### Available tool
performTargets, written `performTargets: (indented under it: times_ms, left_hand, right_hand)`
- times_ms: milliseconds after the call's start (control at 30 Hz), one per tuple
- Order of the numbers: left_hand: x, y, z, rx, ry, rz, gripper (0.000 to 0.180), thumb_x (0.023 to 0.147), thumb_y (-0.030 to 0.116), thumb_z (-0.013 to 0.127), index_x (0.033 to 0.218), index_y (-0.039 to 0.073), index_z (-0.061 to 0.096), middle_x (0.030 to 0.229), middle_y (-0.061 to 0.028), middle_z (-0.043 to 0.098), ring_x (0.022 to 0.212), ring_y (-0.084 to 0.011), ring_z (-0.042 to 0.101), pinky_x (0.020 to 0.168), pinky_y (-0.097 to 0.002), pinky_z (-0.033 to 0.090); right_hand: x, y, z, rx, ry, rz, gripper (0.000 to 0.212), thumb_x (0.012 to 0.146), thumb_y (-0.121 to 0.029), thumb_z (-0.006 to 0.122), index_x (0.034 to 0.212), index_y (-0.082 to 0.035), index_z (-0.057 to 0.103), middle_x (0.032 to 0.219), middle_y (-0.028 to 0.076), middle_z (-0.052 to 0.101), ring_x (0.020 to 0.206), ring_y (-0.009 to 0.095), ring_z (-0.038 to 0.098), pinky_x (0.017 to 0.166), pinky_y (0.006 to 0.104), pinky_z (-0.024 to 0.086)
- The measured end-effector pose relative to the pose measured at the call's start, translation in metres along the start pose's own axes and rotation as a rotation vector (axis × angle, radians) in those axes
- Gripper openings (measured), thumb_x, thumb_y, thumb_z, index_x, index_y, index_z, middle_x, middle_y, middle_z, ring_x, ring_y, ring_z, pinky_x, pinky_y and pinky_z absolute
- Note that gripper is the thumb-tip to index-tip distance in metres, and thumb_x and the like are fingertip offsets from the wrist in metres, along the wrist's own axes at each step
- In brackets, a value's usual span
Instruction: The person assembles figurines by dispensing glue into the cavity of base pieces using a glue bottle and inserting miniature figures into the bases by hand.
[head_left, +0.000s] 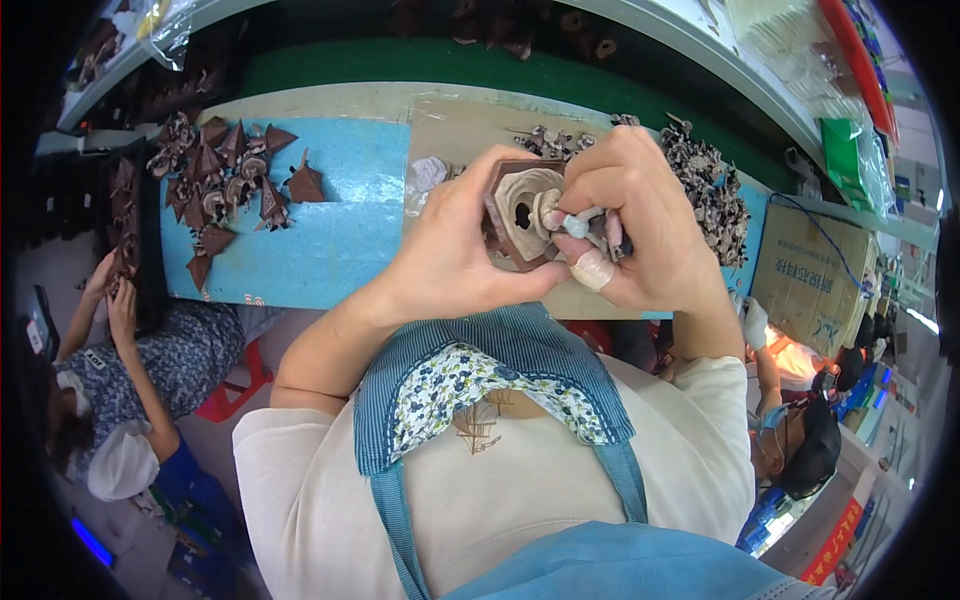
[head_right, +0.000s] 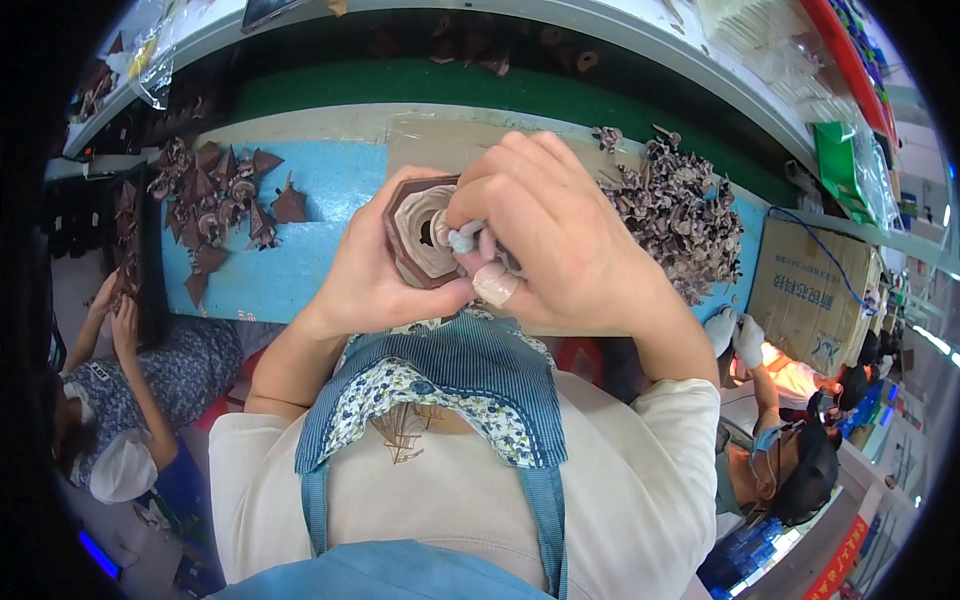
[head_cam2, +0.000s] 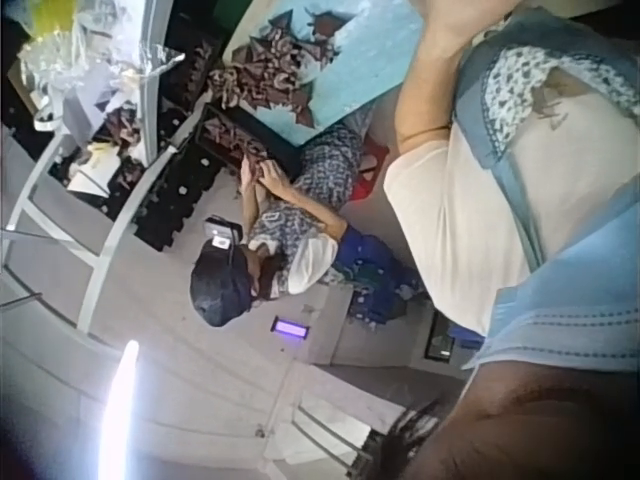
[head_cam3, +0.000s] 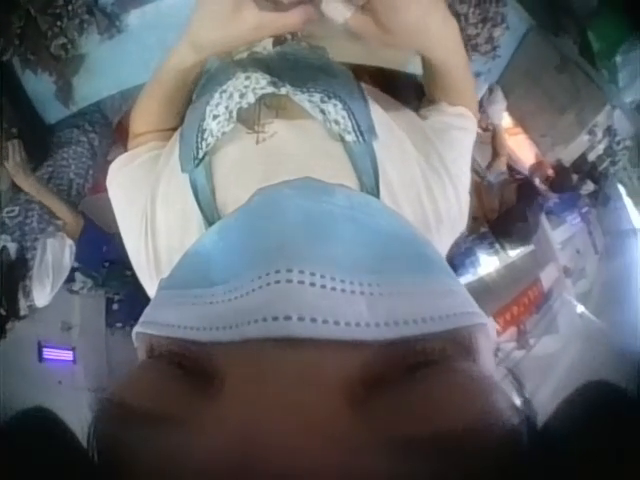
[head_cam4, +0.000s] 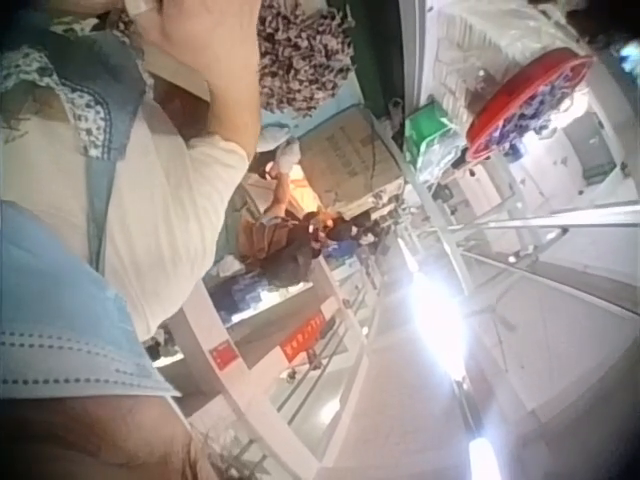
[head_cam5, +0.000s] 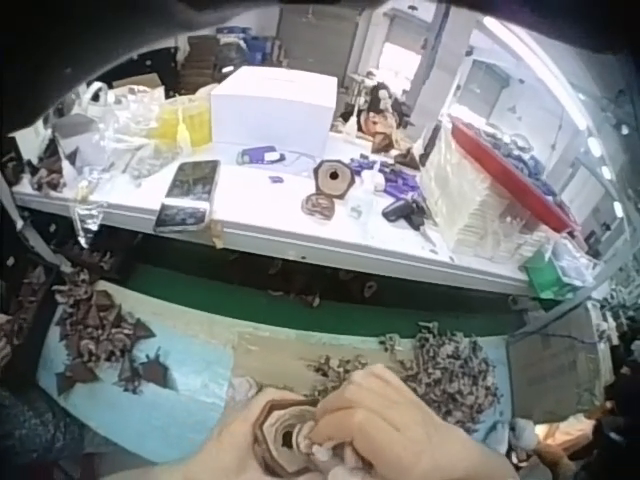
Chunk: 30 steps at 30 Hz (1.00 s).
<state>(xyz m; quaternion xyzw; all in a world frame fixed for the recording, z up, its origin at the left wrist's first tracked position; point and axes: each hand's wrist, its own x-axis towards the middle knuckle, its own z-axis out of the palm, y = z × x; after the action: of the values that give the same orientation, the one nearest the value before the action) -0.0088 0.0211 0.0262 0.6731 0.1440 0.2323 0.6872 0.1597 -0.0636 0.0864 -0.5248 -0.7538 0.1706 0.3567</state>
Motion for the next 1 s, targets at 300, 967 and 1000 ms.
performTargets:
  times_ms: [300, 967, 1000]
  left_hand:
    - [0.001, 0.005, 0.001, 0.195, 0.004, 0.067, 0.060, 0.061, 0.015, 0.077, 0.110, 0.000, 0.046, 0.087, -0.0149, 0.063, 0.081, -0.0257, 0.066, 0.071, -0.0334, 0.051]
    - [-0.002, -0.013, -0.004, -0.626, -0.254, -0.329, 0.062, 0.068, 0.009, 0.075, 0.119, -0.004, 0.043, 0.107, -0.0081, 0.053, 0.098, -0.0123, 0.053, 0.086, -0.0256, 0.045]
    - [-0.001, -0.019, -0.007, -0.803, -0.348, -0.406, 0.060, 0.068, 0.010, 0.074, 0.118, -0.005, 0.044, 0.103, -0.0079, 0.054, 0.092, -0.0123, 0.054, 0.080, -0.0252, 0.046]
  right_hand:
    - [0.015, -0.007, -0.006, -0.284, -0.257, -0.159, 0.028, 0.068, -0.011, 0.065, 0.090, -0.003, 0.051, 0.081, 0.010, 0.051, 0.068, 0.027, 0.047, 0.065, 0.0387, 0.038]
    - [0.010, 0.011, -0.014, 0.128, -0.211, 0.028, 0.039, 0.061, 0.008, 0.061, 0.099, -0.001, 0.056, 0.092, 0.011, 0.055, 0.095, 0.031, 0.052, 0.081, 0.0389, 0.045]
    - [0.013, 0.016, -0.014, 0.180, -0.269, -0.048, 0.037, 0.063, 0.007, 0.062, 0.099, -0.001, 0.059, 0.098, 0.011, 0.057, 0.096, 0.030, 0.052, 0.081, 0.0400, 0.045]
